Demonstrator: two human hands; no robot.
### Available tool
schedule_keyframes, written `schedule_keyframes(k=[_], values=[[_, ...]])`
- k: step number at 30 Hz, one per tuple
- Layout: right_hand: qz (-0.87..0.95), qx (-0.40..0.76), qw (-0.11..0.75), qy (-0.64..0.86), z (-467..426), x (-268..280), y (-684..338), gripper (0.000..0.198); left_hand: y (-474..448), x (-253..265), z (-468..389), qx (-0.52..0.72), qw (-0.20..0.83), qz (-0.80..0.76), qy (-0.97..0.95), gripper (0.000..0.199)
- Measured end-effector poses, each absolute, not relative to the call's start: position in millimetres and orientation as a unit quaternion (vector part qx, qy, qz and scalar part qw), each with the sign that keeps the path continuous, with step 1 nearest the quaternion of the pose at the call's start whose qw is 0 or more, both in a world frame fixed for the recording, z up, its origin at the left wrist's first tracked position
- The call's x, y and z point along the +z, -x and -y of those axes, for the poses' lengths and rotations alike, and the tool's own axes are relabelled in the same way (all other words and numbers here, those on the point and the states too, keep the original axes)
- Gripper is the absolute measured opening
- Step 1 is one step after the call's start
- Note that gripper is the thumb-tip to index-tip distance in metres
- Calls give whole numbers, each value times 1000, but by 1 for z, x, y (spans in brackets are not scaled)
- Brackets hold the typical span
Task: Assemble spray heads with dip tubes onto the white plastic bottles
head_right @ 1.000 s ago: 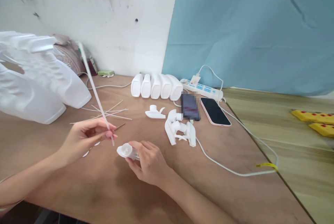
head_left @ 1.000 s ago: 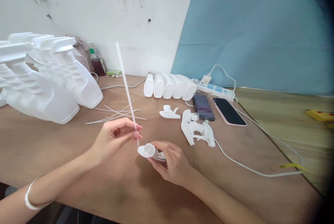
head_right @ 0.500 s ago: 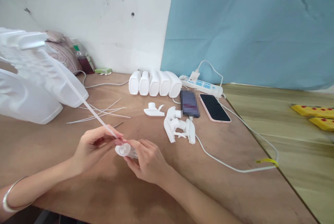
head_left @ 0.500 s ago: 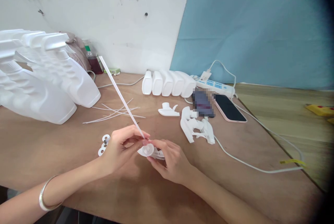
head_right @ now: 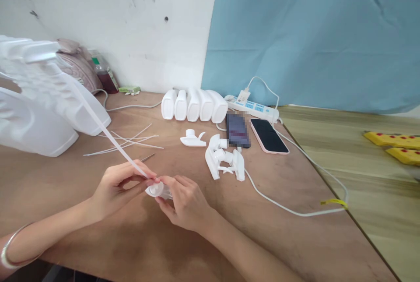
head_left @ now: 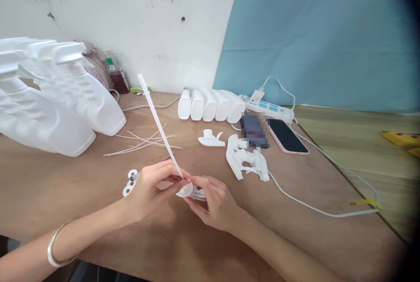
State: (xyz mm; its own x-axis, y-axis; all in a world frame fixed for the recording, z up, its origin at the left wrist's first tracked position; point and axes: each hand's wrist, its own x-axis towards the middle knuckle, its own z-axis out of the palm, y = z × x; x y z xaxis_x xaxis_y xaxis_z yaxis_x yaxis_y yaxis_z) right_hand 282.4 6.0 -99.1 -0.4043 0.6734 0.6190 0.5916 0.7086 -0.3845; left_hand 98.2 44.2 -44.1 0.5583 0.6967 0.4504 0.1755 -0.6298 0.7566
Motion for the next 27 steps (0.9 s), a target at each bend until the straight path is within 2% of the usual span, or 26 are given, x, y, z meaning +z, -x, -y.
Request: schedule_keyframes(k=[9, 12, 18, 27], values=[[833, 65, 396, 380, -7, -99, -283, 33, -99, -45, -45, 313, 424, -323, -786, 4], [830, 65, 411, 372, -8, -99, -283, 35, -99, -45, -46, 308, 397, -323, -802, 4], [820, 96, 424, 373, -8, -101, -282, 37, -103, -42, -53, 315, 264, -275, -869, 5], [831, 111, 397, 374, -6, -103, -283, 39, -101, -49, -44, 266, 308, -249, -879, 9]])
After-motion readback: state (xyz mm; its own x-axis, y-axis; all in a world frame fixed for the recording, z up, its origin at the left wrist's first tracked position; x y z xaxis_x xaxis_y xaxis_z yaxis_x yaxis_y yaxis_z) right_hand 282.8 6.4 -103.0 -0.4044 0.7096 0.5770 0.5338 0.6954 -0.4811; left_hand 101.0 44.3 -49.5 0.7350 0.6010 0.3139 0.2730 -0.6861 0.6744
